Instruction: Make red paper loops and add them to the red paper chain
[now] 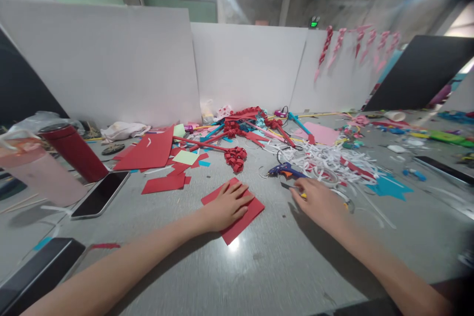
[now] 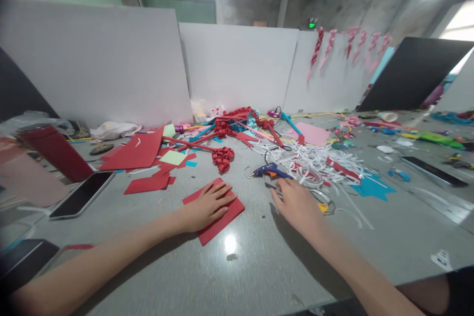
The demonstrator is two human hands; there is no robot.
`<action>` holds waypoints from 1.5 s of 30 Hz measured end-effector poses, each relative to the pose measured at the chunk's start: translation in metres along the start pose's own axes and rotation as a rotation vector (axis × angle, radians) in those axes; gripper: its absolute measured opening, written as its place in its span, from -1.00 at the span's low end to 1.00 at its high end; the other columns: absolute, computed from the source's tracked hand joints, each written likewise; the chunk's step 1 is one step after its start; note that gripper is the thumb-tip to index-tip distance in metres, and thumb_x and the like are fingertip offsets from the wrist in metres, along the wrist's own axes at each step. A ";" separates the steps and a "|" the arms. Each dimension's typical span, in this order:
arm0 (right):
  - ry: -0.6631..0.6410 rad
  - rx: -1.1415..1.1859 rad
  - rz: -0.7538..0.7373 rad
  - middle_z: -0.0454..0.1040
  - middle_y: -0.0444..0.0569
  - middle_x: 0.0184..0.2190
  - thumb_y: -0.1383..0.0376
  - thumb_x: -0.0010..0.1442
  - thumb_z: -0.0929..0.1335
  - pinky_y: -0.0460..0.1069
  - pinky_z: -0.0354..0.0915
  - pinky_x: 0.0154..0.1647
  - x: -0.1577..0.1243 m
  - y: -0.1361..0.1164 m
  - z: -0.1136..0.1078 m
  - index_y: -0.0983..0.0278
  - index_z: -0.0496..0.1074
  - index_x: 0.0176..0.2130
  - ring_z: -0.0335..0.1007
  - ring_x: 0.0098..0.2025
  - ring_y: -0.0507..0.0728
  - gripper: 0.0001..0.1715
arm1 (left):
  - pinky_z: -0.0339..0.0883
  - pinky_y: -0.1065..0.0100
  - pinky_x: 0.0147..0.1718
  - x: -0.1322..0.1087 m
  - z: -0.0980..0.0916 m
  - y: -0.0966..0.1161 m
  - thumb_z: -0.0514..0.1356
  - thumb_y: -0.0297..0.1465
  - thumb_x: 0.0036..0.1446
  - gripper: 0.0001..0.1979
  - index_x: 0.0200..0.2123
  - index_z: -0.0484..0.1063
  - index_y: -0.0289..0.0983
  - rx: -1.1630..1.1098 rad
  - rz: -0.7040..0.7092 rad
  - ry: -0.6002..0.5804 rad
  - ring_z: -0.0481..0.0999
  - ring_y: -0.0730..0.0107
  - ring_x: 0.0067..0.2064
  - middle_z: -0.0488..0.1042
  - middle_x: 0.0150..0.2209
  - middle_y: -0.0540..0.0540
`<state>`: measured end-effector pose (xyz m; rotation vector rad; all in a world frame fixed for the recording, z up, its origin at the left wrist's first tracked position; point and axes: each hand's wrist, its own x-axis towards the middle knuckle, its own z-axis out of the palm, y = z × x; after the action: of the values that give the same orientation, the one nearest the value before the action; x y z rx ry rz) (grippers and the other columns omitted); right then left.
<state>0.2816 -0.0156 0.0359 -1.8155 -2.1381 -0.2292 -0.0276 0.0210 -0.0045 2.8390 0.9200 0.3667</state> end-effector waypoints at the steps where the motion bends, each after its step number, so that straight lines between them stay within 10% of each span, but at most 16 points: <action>1: 0.035 -0.081 0.000 0.55 0.20 -0.14 0.11 0.35 0.25 0.10 0.25 -0.11 -0.006 0.013 0.004 0.32 0.47 -0.10 0.46 -0.04 0.36 -0.62 | -0.15 -0.09 0.38 0.000 -0.002 0.000 -0.09 -0.23 0.48 -0.54 0.35 0.25 -0.11 -0.015 0.019 0.009 0.06 0.08 0.45 0.16 0.42 -0.20; 9: 0.029 -0.157 0.042 0.52 0.17 -0.19 0.10 0.36 0.24 0.22 0.24 -0.10 -0.042 0.051 0.031 0.29 0.45 -0.18 0.43 -0.08 0.40 -0.66 | -0.11 0.05 0.41 -0.002 -0.010 0.007 -0.02 -0.29 0.46 -0.58 0.29 0.34 -0.17 -0.156 0.152 0.001 0.19 0.24 0.40 0.27 0.37 -0.18; 16: -0.138 0.399 -0.045 0.51 0.03 -0.12 0.06 0.44 0.21 0.06 0.34 -0.09 -0.074 0.004 0.004 0.17 0.39 -0.05 0.47 -0.11 0.20 -0.69 | -0.07 0.03 0.42 -0.005 -0.017 0.010 0.08 -0.28 0.38 -0.49 0.34 0.28 -0.22 -0.172 0.163 -0.015 0.17 0.15 0.41 0.22 0.39 -0.22; 22: -0.210 0.432 -0.179 0.51 0.00 -0.13 0.12 0.41 0.26 0.03 0.41 -0.13 -0.105 -0.046 -0.008 0.10 0.44 -0.04 0.52 -0.21 0.16 -0.77 | -0.11 0.04 0.43 -0.004 -0.014 0.007 -0.02 -0.51 0.33 -0.45 0.35 0.26 -0.17 -0.164 0.151 -0.042 0.15 0.25 0.43 0.20 0.40 -0.13; 45: -0.049 0.148 -0.119 0.46 -0.03 -0.28 0.08 0.43 0.22 0.02 0.27 -0.38 -0.094 -0.041 0.020 0.17 0.36 -0.22 0.50 -0.36 0.16 -0.71 | 0.00 0.10 0.38 0.000 -0.016 0.019 -0.05 -0.32 0.43 -0.51 0.37 0.22 -0.17 -0.077 0.224 -0.011 0.25 0.14 0.34 0.30 0.30 -0.19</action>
<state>0.2514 -0.1038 -0.0122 -1.6306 -2.2355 -0.0523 -0.0213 0.0065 0.0142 2.8756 0.5724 0.4012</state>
